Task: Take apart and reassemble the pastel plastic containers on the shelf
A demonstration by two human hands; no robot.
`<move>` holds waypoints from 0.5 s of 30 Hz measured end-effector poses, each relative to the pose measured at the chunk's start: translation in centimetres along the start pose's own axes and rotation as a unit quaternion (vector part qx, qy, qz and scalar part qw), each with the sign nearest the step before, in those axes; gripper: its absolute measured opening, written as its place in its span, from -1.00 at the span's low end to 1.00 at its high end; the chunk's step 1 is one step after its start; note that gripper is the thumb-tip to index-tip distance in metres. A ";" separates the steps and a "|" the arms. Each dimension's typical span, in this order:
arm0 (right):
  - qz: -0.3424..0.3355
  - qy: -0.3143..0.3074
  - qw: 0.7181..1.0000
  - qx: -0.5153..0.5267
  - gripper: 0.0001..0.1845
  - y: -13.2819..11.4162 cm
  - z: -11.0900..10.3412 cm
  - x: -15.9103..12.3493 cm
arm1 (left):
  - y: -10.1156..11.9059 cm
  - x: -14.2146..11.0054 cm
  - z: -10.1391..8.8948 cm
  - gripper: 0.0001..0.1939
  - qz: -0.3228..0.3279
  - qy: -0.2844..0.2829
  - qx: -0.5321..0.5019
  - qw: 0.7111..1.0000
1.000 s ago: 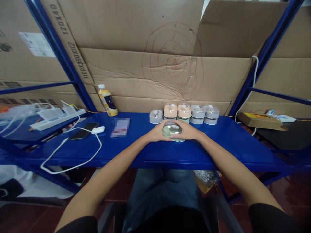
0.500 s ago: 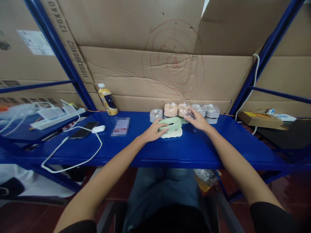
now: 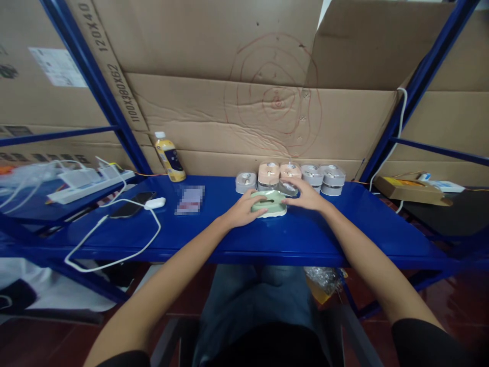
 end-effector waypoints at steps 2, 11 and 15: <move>-0.010 -0.039 0.999 0.001 -0.19 -0.4 1.4 0.2 | -0.5 0.3 0.4 -0.31 -0.015 0.011 -0.028 0.999; -0.012 -0.120 0.993 0.019 -0.13 -0.9 4.5 1.0 | -0.7 1.1 1.7 0.28 -0.055 0.028 -0.153 0.986; 0.000 -0.132 0.991 0.014 -0.13 -0.9 4.5 1.0 | 0.2 1.1 1.5 0.28 -0.057 0.011 -0.132 0.990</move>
Point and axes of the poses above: each hand's wrist, its own x-axis towards the middle knuckle, its own z-axis out of the palm, y = z × x, the point moved 7 cm from there along x, towards the middle knuckle, and after that the axes turned 13 degrees about x, right-handed, at the moved point
